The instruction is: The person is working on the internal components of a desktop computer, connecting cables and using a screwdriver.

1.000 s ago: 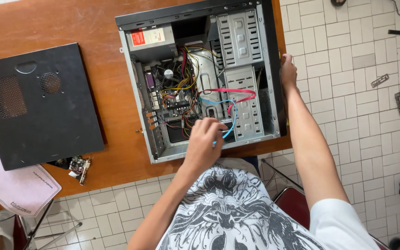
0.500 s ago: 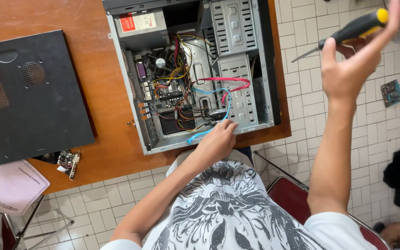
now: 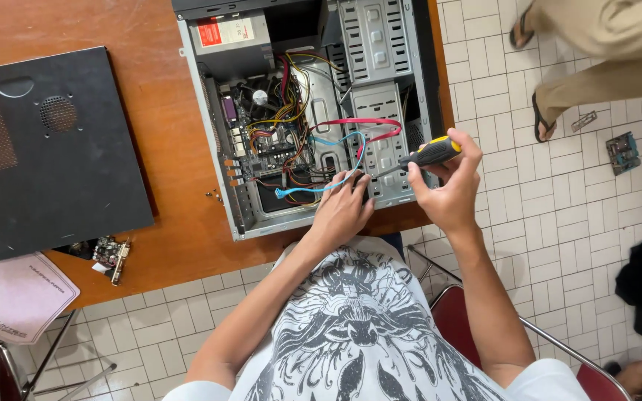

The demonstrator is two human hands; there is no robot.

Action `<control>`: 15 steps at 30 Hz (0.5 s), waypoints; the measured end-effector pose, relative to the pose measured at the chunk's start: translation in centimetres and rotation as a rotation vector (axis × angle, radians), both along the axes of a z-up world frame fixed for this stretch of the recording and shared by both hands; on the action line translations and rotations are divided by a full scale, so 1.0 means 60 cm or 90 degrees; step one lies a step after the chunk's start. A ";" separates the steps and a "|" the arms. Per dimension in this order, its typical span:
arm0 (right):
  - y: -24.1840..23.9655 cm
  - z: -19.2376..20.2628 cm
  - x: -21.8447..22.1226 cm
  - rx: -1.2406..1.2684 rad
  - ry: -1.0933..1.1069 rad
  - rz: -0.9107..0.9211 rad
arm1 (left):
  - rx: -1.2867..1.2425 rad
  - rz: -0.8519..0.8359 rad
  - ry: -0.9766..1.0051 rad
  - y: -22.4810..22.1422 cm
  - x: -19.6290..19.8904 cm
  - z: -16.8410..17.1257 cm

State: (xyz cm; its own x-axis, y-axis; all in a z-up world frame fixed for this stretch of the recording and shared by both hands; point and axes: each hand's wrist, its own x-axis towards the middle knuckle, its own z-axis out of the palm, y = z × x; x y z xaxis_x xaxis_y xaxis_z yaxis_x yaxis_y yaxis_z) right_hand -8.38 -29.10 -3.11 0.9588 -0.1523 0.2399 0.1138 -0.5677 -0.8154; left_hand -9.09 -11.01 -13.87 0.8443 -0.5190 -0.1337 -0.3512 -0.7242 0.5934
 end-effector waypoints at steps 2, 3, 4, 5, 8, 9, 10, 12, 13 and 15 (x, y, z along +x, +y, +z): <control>0.005 -0.006 -0.003 -0.012 0.012 -0.002 | 0.002 0.002 -0.049 0.003 -0.002 -0.010; 0.008 -0.009 -0.005 -0.025 0.025 -0.003 | 0.003 0.003 -0.097 0.004 -0.003 -0.015; 0.008 -0.009 -0.005 -0.025 0.024 -0.003 | 0.003 0.004 -0.098 0.005 -0.004 -0.014; 0.009 -0.008 -0.005 -0.049 0.030 0.000 | 0.003 0.009 -0.123 0.006 -0.005 -0.012; 0.010 -0.013 -0.007 -0.085 0.033 0.008 | -0.004 0.021 -0.157 0.005 -0.006 -0.015; 0.009 -0.016 -0.007 -0.096 0.031 0.010 | -0.011 0.025 -0.165 0.004 -0.005 -0.018; 0.010 -0.017 -0.009 -0.096 0.033 0.012 | -0.011 0.026 -0.164 0.005 -0.006 -0.019; 0.011 -0.019 -0.009 -0.082 0.027 0.013 | -0.009 0.030 -0.168 0.005 -0.007 -0.021; 0.011 -0.017 -0.010 -0.083 0.026 0.014 | -0.009 0.031 -0.169 0.004 -0.006 -0.020; 0.013 -0.015 -0.011 -0.086 0.034 0.019 | -0.006 0.030 -0.154 0.004 -0.006 -0.016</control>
